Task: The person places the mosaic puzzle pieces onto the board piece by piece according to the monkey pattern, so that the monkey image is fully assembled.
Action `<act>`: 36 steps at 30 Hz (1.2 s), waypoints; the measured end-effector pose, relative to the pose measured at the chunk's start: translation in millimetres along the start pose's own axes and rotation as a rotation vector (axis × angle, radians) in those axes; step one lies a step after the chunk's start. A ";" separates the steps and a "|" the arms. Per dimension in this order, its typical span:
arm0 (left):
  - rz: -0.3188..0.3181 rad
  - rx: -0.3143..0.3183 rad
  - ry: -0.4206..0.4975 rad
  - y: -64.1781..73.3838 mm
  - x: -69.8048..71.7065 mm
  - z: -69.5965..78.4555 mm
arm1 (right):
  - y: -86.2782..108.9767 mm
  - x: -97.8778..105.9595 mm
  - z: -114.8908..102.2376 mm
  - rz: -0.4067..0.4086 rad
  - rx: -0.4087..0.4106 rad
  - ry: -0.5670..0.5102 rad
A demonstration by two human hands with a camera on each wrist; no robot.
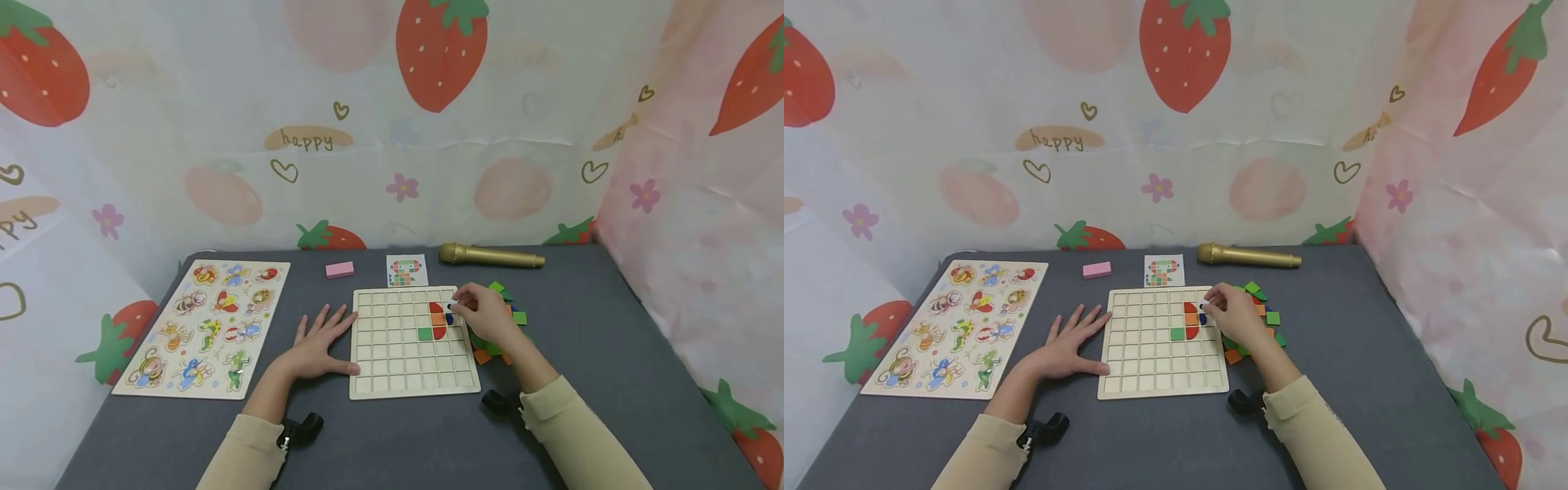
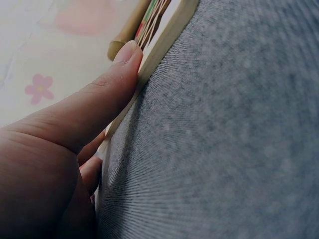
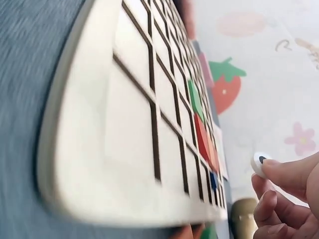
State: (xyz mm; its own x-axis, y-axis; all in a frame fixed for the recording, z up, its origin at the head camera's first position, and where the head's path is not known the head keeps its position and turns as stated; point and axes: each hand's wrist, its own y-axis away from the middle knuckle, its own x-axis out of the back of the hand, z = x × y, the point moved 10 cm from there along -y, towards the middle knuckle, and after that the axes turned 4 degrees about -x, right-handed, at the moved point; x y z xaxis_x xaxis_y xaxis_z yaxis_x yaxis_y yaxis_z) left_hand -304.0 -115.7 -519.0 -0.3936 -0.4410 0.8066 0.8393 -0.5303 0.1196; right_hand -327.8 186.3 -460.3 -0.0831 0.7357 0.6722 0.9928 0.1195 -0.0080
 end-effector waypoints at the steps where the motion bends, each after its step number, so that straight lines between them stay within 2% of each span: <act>1: 0.000 0.000 0.001 0.3 0.0 -0.1 | -1.0 -3.7 -1.0 -0.008 -0.002 -0.007; 8: -0.003 0.006 0.004 0.8 0.7 1.3 | -9.7 -24.8 -3.0 -0.067 -0.028 0.005; 18: -0.004 0.005 0.009 0.9 2.6 4.4 | -15.9 -47.5 -14.7 -0.098 0.015 0.084; 27: -0.001 0.001 0.016 1.2 2.0 3.6 | -16.5 -56.4 -24.6 -0.105 0.025 0.199; 36: 0.000 0.001 0.007 0.3 1.1 2.1 | -20.6 -59.9 -22.8 -0.118 0.008 0.203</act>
State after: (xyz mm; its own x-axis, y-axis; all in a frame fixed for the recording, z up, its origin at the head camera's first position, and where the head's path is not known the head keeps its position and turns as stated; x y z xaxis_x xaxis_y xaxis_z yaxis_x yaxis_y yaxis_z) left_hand -303.4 -114.8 -516.9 -0.3961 -0.4458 0.8027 0.8397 -0.5296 0.1202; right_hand -341.3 124.6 -483.5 -0.1784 0.5677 0.8037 0.9766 0.2021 0.0740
